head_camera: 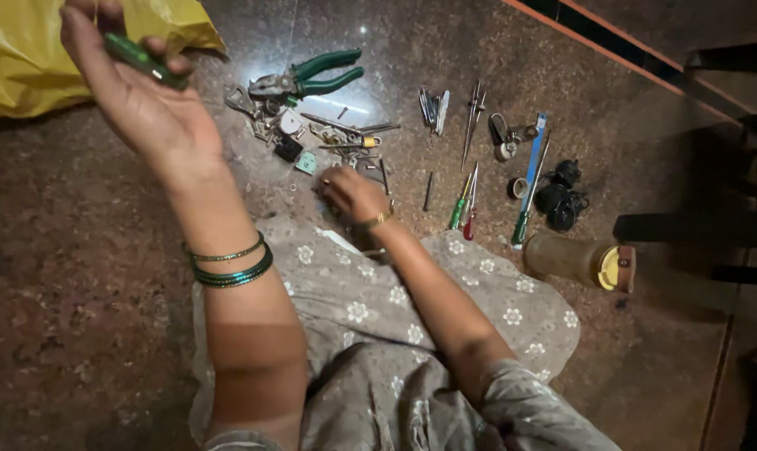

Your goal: The person sits on the floor and sorts small metal parts, keys, and tools spread on the ground. They pick up items one by one, examine them, and place them into small piles or aside, occasionally using a screwdriver to probe or adjust components.

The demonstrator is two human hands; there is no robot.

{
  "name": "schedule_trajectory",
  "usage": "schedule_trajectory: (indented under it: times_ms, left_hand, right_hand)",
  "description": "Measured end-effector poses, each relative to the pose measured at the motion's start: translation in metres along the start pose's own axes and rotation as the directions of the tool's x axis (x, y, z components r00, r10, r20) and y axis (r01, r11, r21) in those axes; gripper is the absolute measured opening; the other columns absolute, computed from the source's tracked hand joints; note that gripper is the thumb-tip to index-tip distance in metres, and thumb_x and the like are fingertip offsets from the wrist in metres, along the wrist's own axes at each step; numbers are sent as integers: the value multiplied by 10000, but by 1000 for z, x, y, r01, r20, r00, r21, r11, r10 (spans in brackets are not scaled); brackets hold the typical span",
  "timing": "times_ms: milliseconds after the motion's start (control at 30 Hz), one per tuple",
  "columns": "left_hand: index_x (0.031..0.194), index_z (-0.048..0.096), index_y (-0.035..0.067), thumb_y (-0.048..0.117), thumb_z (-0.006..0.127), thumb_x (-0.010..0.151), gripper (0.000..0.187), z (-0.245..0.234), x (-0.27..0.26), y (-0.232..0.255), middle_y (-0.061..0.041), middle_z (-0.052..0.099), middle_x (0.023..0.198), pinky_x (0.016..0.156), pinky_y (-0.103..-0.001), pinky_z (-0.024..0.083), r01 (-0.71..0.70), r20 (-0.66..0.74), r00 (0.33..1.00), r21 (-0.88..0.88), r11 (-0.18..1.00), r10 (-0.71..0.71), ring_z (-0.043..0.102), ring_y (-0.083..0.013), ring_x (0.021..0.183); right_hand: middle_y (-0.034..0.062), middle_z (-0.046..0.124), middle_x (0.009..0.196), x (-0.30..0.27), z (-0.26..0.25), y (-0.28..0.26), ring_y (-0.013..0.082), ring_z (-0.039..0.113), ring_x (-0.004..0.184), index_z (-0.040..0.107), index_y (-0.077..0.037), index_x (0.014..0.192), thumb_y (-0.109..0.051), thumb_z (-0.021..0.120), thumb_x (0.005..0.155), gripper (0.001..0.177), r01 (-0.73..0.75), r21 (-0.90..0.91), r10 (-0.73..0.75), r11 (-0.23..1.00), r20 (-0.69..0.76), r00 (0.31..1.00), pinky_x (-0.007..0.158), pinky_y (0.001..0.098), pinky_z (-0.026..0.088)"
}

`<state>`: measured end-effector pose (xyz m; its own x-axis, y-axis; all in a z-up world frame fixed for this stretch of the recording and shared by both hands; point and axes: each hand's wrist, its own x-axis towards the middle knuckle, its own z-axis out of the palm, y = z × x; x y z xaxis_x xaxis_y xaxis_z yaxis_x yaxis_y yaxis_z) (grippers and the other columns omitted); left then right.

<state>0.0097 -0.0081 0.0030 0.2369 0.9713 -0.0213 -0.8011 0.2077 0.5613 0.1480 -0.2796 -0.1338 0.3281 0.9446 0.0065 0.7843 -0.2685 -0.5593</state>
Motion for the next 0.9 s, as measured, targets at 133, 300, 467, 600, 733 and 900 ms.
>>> schedule_trajectory:
  times_ms: [133,300,467,600,733,900]
  left_hand:
    - [1281,573,142,439,657,1116,350,8,-2,-4,20,549,1160,686,-252,342,47,44,998,-15,999,-46,469,-111,844]
    - [1323,579,122,441,649,1108,391,16,-2,-7,-3,579,1168,677,-257,372,52,72,996,16,999,-53,482,-112,815]
    - [1369,572,119,410,656,1095,408,9,-3,-10,-1,570,1143,647,-252,358,97,40,995,-11,995,-96,488,-114,815]
    - [1326,550,98,413,655,1135,383,8,-4,-16,-11,555,1113,651,-260,361,109,48,993,-21,994,-108,486,-122,817]
    - [1346,561,94,393,642,1122,382,8,-3,-22,-20,570,1134,657,-266,387,102,30,994,-11,995,-101,500,-128,818]
    - [1375,553,108,365,620,1131,360,10,-5,-25,-15,543,1102,664,-271,404,113,38,993,-15,993,-113,515,-133,825]
  right_hand:
    - [140,643,1262,36,3,14,342,642,1135,655,-151,1272,-206,690,971,308,-26,4,27,1000,-211,977,955,400,542]
    - [172,572,1390,59,41,-9,357,568,1282,615,-137,1378,-124,628,919,459,140,25,-139,990,-33,990,1102,410,492]
    - [189,416,1618,30,86,-31,371,446,1491,598,-99,1365,-92,593,969,396,277,-49,-278,960,-27,960,1235,407,421]
    - [136,483,1535,18,83,-35,359,491,1421,626,-119,1251,-106,646,935,317,303,-47,-305,952,-50,951,1180,427,445]
    - [103,555,1461,23,57,-33,350,548,1369,617,-98,1146,-52,676,879,277,98,-52,-101,994,-62,993,1155,425,479]
    - [214,518,1396,80,42,-19,425,534,1260,591,-71,1288,-26,674,787,510,135,-50,-142,990,-218,966,1068,465,469]
